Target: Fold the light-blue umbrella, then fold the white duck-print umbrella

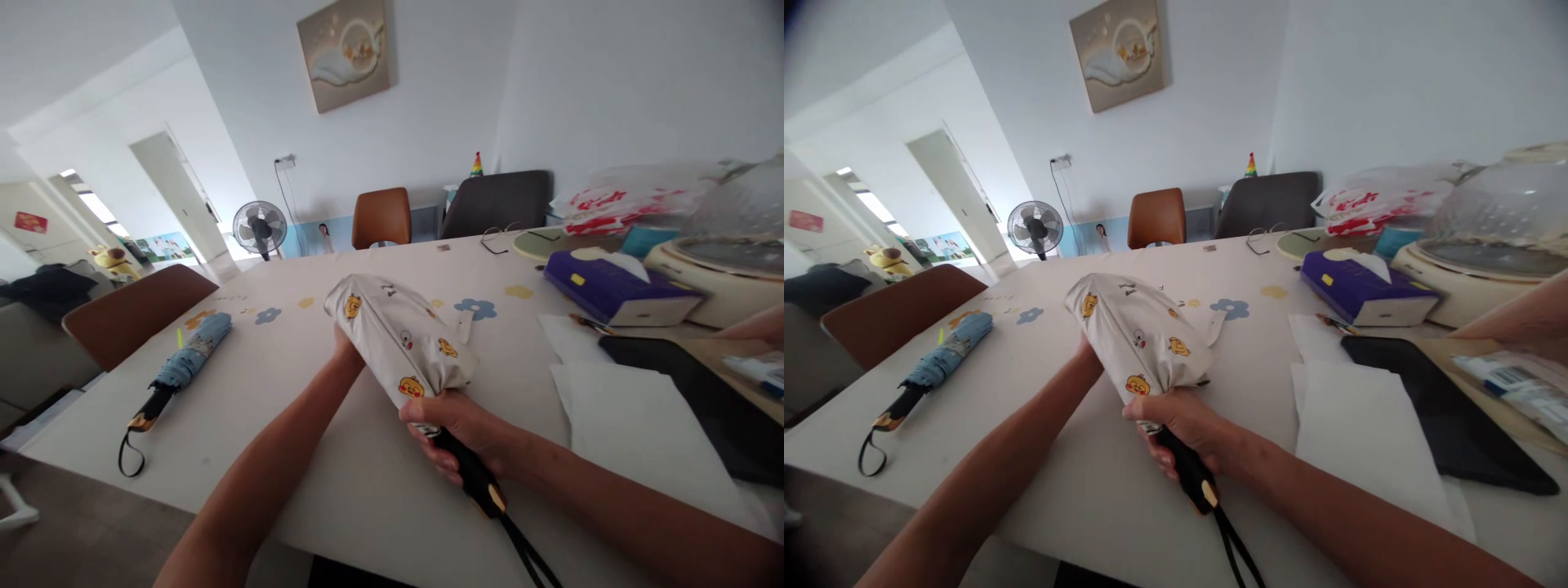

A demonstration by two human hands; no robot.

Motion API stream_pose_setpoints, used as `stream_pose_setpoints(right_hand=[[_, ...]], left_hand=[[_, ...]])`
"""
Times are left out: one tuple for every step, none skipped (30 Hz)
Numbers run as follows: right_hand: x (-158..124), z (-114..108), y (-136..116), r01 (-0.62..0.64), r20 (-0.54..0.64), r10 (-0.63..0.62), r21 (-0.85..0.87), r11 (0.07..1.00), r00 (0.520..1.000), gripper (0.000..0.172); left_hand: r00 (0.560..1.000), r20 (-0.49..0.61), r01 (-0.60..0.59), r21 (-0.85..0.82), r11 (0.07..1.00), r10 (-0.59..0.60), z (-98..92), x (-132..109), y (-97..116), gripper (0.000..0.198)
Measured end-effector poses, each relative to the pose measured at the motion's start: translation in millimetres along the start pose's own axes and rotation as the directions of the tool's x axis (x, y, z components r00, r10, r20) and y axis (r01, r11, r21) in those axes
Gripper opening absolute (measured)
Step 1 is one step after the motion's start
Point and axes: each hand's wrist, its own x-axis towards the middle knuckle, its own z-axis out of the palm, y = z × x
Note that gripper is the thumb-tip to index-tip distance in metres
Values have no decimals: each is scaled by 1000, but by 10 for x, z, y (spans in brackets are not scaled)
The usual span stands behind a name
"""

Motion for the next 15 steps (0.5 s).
stream_pose_setpoints(right_hand=[[13, -14, -3, 12, -52, -11, 15, 1000, 999, 31], [27, -31, -8, 32, -115, -29, 27, 999, 993, 31], [42, -51, -16, 54, -181, -47, 32, 998, 982, 31], [55, -73, -26, 76, -248, -66, 30, 997, 966, 31], [67, -94, -35, 96, -313, -85, 21, 995, 946, 31], [75, -111, -44, 110, -375, -100, 5, 994, 921, 31], [80, -121, -52, 118, -430, -116, -24, 993, 895, 32], [80, -122, -57, 115, -469, -131, -64, 991, 873, 32], [76, -113, -61, 102, -491, -143, -110, 989, 860, 32], [69, -94, -62, 77, -494, -147, -158, 984, 857, 33], [60, -67, -62, 48, -485, -143, -203, 978, 862, 33], [49, -35, -61, 20, -467, -136, -245, 969, 874, 33], [38, -1, -60, -1, -446, -129, -281, 960, 885, 33], [28, 30, -59, -14, -425, -126, -310, 951, 896, 33], [19, 56, -59, -22, -406, -124, -336, 942, 906, 34]], left_hand=[[999, -39, 8, 18, 1000, -7, -10, 36, 52, 28], [996, -85, 10, 36, 999, -7, -14, 57, 105, 24], [992, -127, -11, 56, 998, 18, -9, 58, 154, 20], [986, -152, -63, 76, 995, 74, 6, 36, 197, 17], [977, -149, -139, 98, 985, 153, 33, -10, 229, 15], [966, -114, -218, 115, 969, 231, 69, -76, 248, 14], [954, -50, -288, 129, 949, 296, 110, -154, 255, 12], [947, 37, -320, 133, 938, 318, 154, -238, 250, 12], [947, 118, -315, 135, 939, 300, 195, -319, 239, 14], [949, 179, -283, 132, 950, 258, 229, -387, 224, 18], [953, 218, -239, 127, 963, 208, 252, -438, 210, 22], [960, 231, -191, 119, 974, 160, 264, -468, 201, 26], [967, 227, -141, 102, 985, 115, 265, -476, 199, 30], [975, 213, -83, 77, 994, 65, 257, -465, 204, 32], [980, 200, -17, 47, 999, 7, 242, -439, 215, 34]])
